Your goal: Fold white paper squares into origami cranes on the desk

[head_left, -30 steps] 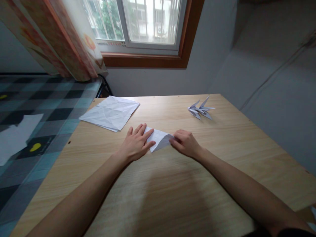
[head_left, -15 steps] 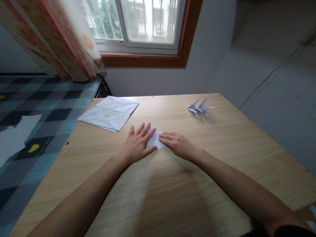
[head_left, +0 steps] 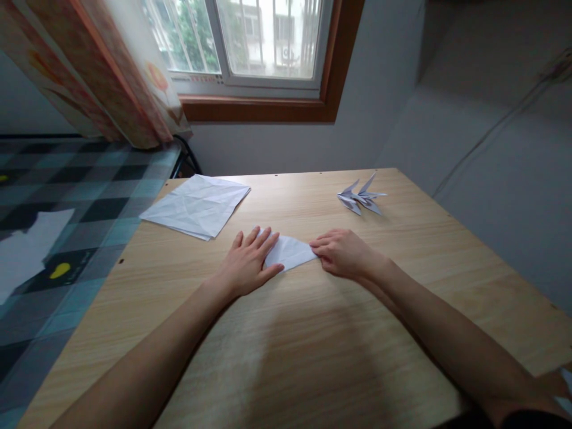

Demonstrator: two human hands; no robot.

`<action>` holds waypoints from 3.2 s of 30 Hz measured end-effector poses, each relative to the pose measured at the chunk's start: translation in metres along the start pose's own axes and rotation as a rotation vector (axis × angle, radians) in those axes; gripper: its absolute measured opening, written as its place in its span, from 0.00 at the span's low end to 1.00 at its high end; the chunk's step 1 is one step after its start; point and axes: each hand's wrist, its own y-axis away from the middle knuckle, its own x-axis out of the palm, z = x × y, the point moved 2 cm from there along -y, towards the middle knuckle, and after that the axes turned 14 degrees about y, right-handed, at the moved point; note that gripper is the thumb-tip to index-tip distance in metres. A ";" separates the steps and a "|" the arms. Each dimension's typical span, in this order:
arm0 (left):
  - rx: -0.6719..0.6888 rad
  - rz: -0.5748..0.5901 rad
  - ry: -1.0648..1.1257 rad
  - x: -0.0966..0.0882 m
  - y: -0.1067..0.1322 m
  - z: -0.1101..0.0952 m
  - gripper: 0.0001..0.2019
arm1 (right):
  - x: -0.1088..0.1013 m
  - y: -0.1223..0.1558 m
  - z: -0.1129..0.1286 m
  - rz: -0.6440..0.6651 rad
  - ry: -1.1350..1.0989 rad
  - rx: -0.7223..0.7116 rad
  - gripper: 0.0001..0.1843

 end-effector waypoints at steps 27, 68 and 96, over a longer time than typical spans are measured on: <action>0.376 -0.270 0.274 -0.013 0.006 -0.010 0.13 | 0.006 -0.003 0.017 -0.730 -0.290 0.320 0.14; 0.155 -0.303 0.902 0.022 0.005 -0.047 0.50 | 0.018 -0.017 0.053 -0.477 -1.137 0.668 0.14; 0.135 -0.310 0.898 0.018 0.002 -0.046 0.40 | 0.023 -0.022 0.049 -0.447 -1.366 0.594 0.19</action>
